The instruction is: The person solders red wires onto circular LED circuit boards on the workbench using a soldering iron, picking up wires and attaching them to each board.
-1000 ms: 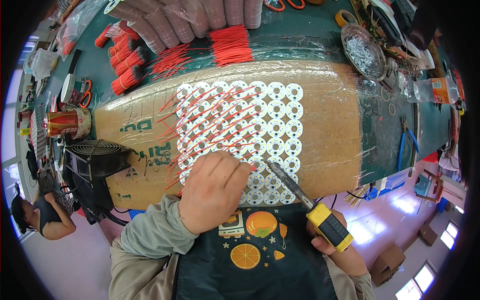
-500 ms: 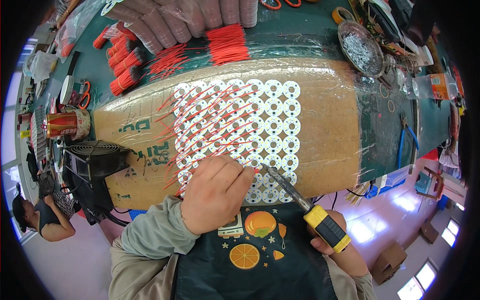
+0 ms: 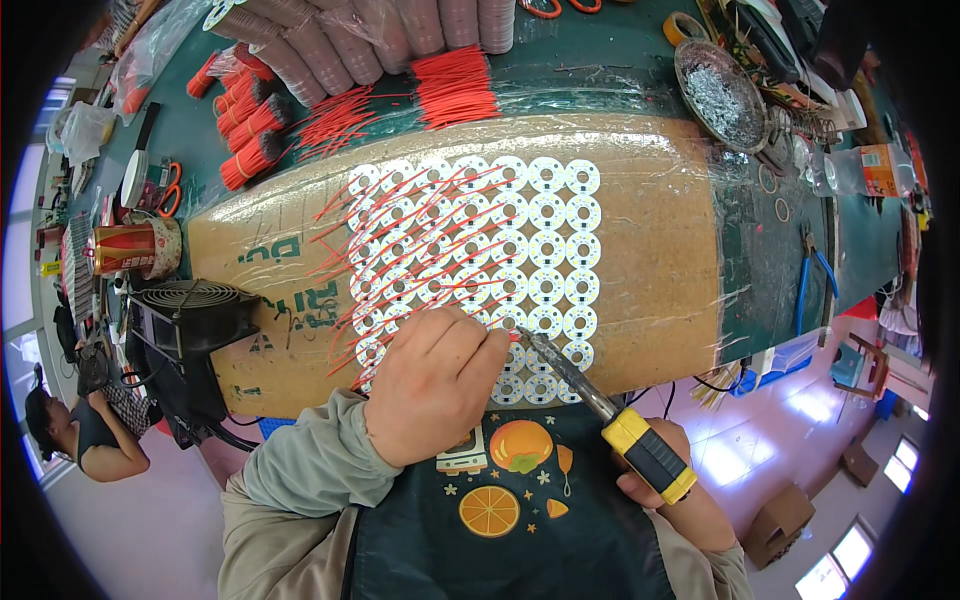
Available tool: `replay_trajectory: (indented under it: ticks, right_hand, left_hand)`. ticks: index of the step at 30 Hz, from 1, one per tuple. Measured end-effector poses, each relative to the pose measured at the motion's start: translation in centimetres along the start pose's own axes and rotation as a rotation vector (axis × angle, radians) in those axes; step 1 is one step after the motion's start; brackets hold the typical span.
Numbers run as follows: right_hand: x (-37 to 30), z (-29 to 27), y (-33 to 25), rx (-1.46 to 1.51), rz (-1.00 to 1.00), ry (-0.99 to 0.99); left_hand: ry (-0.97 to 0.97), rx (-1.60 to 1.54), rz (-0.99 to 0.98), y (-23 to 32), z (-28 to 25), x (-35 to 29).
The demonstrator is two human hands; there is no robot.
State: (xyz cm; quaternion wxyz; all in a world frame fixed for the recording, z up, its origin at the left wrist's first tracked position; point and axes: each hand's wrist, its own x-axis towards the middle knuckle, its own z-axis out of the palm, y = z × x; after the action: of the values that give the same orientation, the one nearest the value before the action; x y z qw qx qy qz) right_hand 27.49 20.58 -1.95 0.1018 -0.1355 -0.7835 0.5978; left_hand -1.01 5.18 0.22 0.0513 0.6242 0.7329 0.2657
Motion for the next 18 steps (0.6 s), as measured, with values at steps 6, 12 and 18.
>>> replay_trajectory:
  ticks: [6, 12, 18]
  right_hand:
    - [-0.06, 0.43, 0.01, 0.014, 0.004, 0.051]
    - [-0.07, 0.12, -0.64, 0.109, 0.078, 0.032]
    - [-0.42, 0.42, -0.36, 0.099, 0.054, 0.060]
  left_hand:
    - [-0.003, 0.000, -0.003, 0.05, 0.05, 0.01]
    - [0.012, -0.006, -0.011, 0.17, -0.10, 0.18]
    - [0.067, -0.007, -0.028, 0.38, 0.00, 0.35]
